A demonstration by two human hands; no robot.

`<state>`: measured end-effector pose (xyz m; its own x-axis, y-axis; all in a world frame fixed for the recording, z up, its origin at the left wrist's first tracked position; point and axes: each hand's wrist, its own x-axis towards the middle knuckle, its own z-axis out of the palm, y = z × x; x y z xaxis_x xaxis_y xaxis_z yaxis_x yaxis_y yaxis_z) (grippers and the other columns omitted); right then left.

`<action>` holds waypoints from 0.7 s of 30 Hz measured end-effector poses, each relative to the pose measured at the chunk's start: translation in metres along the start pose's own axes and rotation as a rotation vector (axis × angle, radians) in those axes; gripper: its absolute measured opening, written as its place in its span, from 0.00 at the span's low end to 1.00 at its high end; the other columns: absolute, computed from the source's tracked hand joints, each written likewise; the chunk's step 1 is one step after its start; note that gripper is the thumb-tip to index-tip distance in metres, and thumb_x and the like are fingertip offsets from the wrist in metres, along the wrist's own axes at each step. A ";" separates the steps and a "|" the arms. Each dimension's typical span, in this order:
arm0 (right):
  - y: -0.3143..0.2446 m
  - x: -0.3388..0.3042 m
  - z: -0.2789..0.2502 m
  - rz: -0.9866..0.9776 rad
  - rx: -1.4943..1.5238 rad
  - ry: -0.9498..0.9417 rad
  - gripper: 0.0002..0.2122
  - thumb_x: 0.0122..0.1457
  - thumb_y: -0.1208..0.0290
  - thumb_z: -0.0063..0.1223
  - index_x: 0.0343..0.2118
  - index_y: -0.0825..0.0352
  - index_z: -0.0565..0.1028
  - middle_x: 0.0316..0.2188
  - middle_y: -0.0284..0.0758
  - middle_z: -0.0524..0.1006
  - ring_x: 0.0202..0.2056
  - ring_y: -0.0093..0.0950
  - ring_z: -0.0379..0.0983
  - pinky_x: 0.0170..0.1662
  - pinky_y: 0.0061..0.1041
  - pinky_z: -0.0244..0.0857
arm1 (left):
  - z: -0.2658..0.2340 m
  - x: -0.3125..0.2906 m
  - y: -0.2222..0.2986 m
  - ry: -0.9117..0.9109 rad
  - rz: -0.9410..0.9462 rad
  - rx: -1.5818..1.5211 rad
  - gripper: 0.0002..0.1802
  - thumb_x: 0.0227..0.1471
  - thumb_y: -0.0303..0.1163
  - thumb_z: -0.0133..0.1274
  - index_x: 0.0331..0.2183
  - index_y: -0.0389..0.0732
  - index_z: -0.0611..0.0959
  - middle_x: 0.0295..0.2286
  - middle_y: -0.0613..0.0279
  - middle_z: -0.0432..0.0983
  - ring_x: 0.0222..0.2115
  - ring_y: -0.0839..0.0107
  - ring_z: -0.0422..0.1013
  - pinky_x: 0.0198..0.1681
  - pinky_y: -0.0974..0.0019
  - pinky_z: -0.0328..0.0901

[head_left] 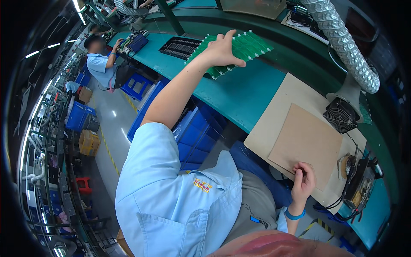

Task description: The recorder is assembling and soldering components onto a large panel of printed circuit boards.

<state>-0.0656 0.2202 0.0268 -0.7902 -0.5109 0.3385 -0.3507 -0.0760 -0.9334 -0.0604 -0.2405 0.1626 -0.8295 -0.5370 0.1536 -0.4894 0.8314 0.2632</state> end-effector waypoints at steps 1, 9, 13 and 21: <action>-0.001 -0.001 0.001 0.000 -0.003 0.001 0.08 0.60 0.84 0.48 0.41 0.73 0.76 0.34 0.39 0.76 0.32 0.27 0.72 0.37 0.21 0.69 | -0.001 -0.006 0.006 -0.007 0.031 -0.008 0.64 0.34 0.51 0.72 0.66 0.42 0.56 0.54 0.37 0.65 0.52 0.39 0.69 0.54 0.42 0.68; 0.001 -0.005 0.005 0.029 -0.010 0.021 0.08 0.61 0.83 0.48 0.42 0.73 0.76 0.34 0.39 0.76 0.32 0.27 0.72 0.38 0.21 0.69 | -0.010 -0.055 0.045 -0.014 0.227 0.037 0.64 0.34 0.47 0.71 0.67 0.44 0.54 0.50 0.38 0.66 0.48 0.39 0.69 0.54 0.44 0.66; 0.000 -0.006 0.007 0.056 -0.024 0.031 0.08 0.62 0.83 0.48 0.42 0.73 0.76 0.35 0.39 0.76 0.33 0.27 0.72 0.38 0.21 0.69 | -0.010 -0.076 0.061 -0.074 0.451 -0.032 0.62 0.34 0.46 0.70 0.66 0.42 0.55 0.47 0.38 0.66 0.44 0.42 0.68 0.54 0.46 0.63; -0.006 -0.007 0.009 0.233 0.060 0.147 0.09 0.67 0.77 0.45 0.45 0.73 0.74 0.39 0.38 0.76 0.35 0.26 0.72 0.42 0.22 0.69 | 0.006 -0.109 0.092 -0.174 0.702 -0.176 0.61 0.31 0.44 0.70 0.64 0.41 0.58 0.43 0.43 0.68 0.41 0.45 0.67 0.53 0.49 0.61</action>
<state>-0.0533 0.2167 0.0292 -0.9118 -0.3915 0.1235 -0.1241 -0.0237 -0.9920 -0.0167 -0.1052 0.1641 -0.9690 0.1548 0.1925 0.2097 0.9273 0.3100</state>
